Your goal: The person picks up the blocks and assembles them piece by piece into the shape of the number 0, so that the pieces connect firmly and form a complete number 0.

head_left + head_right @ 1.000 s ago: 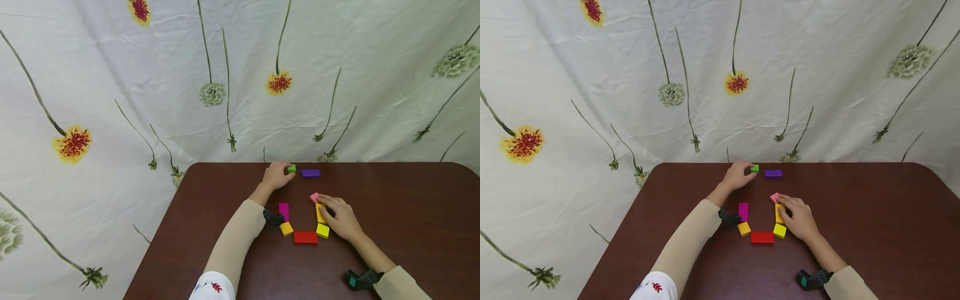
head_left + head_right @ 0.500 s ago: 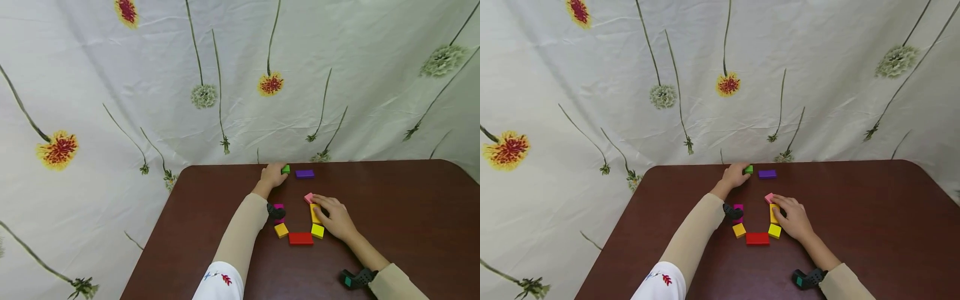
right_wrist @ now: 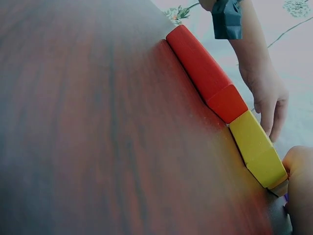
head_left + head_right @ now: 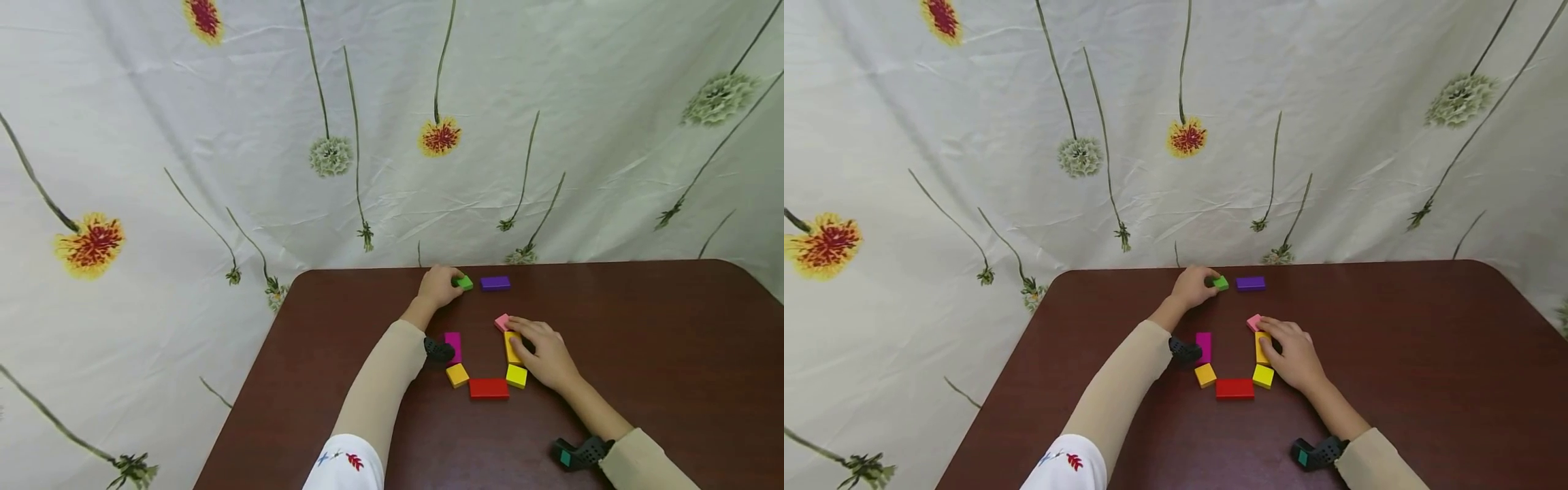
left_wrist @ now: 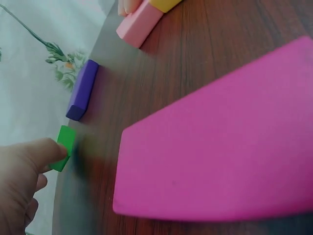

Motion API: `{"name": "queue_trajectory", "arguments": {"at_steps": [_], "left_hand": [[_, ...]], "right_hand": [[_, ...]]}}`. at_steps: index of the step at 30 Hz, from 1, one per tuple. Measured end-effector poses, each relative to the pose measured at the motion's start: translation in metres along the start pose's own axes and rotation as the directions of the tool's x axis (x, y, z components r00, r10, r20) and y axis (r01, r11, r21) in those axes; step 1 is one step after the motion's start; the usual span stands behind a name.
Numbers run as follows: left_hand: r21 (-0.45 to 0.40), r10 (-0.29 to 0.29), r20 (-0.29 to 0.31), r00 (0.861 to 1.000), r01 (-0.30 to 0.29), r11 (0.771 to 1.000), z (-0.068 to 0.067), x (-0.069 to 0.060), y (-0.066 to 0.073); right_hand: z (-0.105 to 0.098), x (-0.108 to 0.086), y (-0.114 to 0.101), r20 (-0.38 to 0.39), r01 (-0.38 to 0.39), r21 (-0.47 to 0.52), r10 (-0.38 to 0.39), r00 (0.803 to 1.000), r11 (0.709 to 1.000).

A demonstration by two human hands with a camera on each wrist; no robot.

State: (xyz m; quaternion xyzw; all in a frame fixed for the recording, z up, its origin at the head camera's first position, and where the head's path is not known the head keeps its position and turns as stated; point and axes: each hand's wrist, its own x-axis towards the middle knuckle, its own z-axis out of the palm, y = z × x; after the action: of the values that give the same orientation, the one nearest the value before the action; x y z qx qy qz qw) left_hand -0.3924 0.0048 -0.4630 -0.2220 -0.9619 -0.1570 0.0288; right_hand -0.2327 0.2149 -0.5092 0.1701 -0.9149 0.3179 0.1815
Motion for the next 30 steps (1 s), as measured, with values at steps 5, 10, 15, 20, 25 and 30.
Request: {"name": "queue_trajectory", "arguments": {"at_steps": [5,10,15,20,25,30], "left_hand": [[-0.132,0.044,-0.012,0.999,-0.045,0.99,-0.007,-0.009,-0.001],[-0.235,0.101,0.013,0.995,-0.095,0.967,-0.013,-0.019,-0.001],[-0.279,0.151,0.063,0.987,-0.128,0.952,-0.014,-0.03,-0.003],[-0.301,0.196,0.101,0.975,-0.158,0.941,-0.014,-0.041,-0.008],[-0.332,0.229,0.125,0.965,-0.177,0.927,-0.016,-0.05,-0.016],[-0.336,0.241,0.147,0.959,-0.181,0.924,-0.017,-0.058,-0.026]], "right_hand": [[0.001,0.0,0.0,0.007,-0.007,-0.004,0.007,1.0,1.0],[0.0,-0.001,0.001,0.002,-0.007,0.009,0.007,1.0,1.0],[0.0,-0.002,0.001,0.012,-0.016,0.003,0.016,1.0,1.0],[-0.001,-0.002,0.0,0.018,-0.021,0.003,0.021,1.0,1.0],[-0.001,-0.002,-0.001,0.011,-0.011,0.007,0.011,1.0,1.0],[-0.001,-0.001,-0.002,0.011,-0.005,0.006,0.004,1.0,1.0]]}}
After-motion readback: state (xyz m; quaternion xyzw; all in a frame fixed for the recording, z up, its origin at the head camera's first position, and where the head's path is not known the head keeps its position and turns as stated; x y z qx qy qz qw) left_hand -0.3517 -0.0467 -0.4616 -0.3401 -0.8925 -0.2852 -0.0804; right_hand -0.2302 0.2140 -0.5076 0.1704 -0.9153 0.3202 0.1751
